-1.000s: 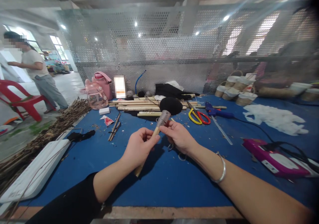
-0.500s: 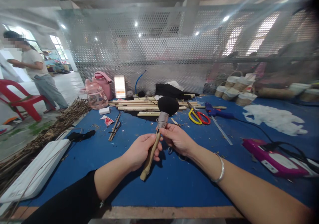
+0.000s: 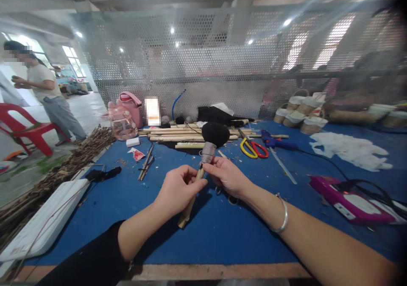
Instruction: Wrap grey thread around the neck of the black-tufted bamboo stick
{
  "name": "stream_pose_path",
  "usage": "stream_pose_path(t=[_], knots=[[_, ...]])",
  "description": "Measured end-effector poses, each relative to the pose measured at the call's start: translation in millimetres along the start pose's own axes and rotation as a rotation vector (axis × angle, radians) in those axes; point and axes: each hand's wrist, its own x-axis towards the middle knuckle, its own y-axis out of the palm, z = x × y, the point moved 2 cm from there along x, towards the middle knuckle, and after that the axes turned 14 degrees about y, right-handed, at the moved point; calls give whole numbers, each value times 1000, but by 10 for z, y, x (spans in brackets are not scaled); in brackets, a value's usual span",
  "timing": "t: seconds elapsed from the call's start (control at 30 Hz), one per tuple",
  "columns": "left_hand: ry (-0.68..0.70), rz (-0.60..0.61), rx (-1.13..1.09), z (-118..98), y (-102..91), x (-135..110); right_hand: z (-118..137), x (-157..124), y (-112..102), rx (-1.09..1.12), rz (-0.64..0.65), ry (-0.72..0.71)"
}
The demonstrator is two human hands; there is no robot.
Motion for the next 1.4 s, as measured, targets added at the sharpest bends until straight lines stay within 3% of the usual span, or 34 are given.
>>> stream_pose_path(t=[0.33,0.53,0.6,0.77,0.87,1.2,1.4], knots=[[-5,146,-207,-81,-36,24,46,-9,-64,101,148,-4],[-160,169,-402,0,29,23,25,-8,-69,44,114,16],[-161,145,-342,25,41,13,27,-6,-51,-3,53,3],[96,-45,5,-11,18,-21,45,-26,1,-76,-10,-3],[74,-71,38,-5,8,-27,44,-28,-12,-145,-18,-17],[-68,18,-269,14,25,5,46,8,-77,-119,-7,-34],[-177,91,-534,12,71,5,32,7,-85,-53,86,-37]])
